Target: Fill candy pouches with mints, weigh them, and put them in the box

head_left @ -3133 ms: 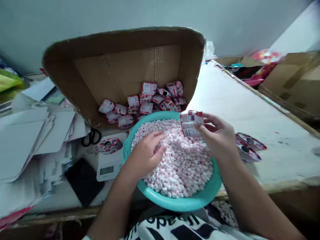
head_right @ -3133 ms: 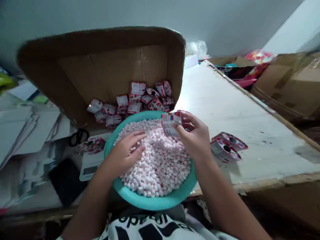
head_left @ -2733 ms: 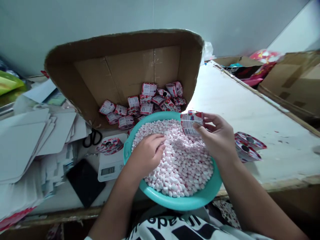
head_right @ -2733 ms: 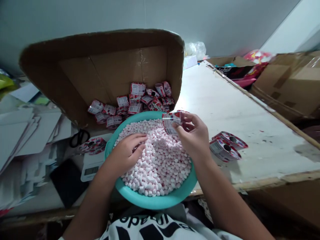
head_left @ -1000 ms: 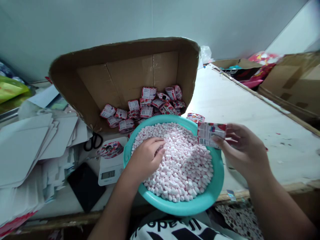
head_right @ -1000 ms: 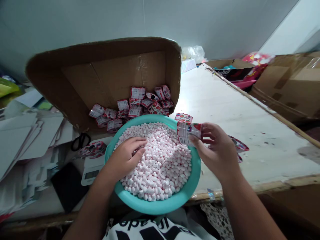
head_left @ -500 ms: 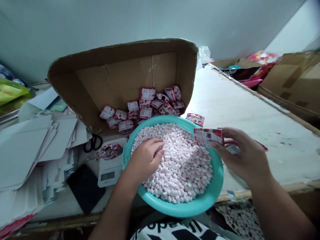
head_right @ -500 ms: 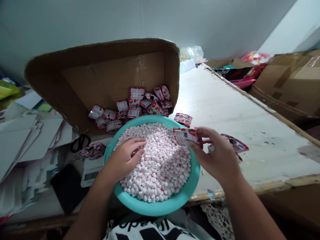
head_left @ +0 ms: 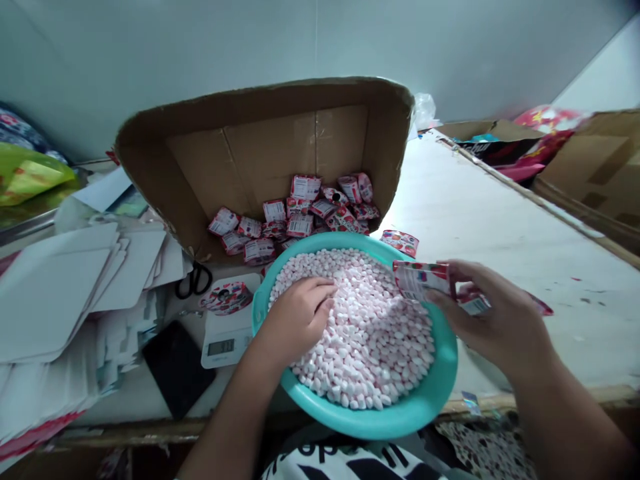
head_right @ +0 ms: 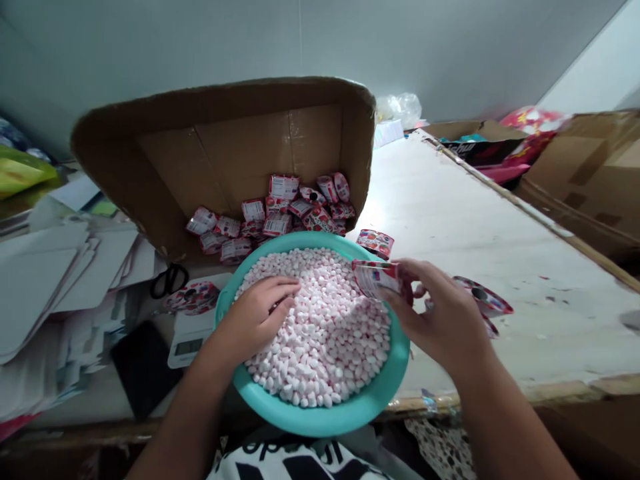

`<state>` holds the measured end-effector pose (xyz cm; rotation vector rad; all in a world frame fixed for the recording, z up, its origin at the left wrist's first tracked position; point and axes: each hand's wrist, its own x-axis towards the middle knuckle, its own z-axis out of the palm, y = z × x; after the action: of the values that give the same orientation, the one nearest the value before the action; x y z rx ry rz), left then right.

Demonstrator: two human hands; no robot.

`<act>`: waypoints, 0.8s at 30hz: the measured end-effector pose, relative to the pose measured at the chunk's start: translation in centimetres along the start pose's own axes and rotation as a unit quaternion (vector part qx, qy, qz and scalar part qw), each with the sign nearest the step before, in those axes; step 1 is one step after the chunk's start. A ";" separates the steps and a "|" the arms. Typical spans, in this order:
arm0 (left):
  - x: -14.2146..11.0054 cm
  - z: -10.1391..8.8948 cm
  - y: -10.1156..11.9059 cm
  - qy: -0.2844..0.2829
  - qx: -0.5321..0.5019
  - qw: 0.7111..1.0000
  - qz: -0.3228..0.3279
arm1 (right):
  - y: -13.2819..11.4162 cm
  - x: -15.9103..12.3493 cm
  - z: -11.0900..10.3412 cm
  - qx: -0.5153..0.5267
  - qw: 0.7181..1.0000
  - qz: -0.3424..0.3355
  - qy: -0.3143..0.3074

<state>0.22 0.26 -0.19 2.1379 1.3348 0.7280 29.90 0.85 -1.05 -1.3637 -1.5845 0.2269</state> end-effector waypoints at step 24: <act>-1.0 -0.6 -0.2 0.086 -0.199 0.976 0.007 | -8.5 -0.7 5.8 0.372 0.862 0.243 -0.242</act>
<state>-0.64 -0.55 -0.07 1.7986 1.1400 1.1052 19.92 -0.21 1.51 -1.0778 -1.2631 1.4333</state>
